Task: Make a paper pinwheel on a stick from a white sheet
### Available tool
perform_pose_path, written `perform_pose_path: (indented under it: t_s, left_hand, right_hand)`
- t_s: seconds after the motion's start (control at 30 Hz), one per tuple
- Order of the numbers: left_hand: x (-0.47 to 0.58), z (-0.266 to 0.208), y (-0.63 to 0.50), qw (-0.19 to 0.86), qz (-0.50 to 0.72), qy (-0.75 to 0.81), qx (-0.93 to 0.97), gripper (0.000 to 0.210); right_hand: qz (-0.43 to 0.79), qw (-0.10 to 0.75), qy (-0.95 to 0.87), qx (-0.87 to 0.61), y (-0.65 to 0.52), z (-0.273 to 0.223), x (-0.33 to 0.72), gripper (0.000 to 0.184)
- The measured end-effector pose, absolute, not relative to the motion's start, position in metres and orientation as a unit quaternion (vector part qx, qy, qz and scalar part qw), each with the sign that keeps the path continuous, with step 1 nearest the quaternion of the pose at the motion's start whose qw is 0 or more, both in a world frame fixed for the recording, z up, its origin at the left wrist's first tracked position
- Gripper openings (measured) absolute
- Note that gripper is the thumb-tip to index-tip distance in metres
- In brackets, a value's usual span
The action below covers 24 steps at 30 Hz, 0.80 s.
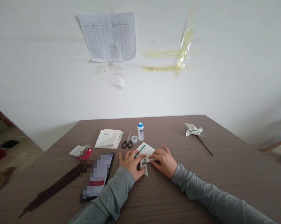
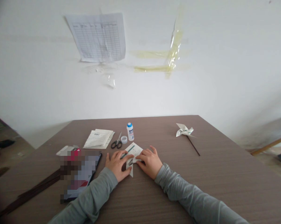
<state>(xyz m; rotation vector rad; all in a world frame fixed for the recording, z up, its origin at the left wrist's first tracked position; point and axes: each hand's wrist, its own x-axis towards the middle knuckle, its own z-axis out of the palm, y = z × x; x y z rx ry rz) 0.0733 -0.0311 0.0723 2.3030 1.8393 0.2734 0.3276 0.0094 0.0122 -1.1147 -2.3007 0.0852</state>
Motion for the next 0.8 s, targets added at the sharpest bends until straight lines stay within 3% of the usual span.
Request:
perform_pose_path:
  t_s: [0.13,0.4,0.8]
  left_hand:
    - [0.0732,0.0688,-0.0301,0.088,0.103,0.621,0.772,0.075]
    - [0.0731,0.0679,-0.0312,0.084,0.105,0.616,0.776,0.060]
    - [0.0726,0.0754,-0.0311,0.104,0.090,0.610,0.780,0.062]
  right_hand:
    - [0.035,0.294,-0.861,-0.414,0.0097,0.0116,0.3282,0.022]
    - [0.040,0.295,-0.861,-0.413,0.0101,0.0116,0.3277,0.021]
    - [0.044,0.287,-0.862,-0.416,0.0088,0.0133,0.3267,0.023]
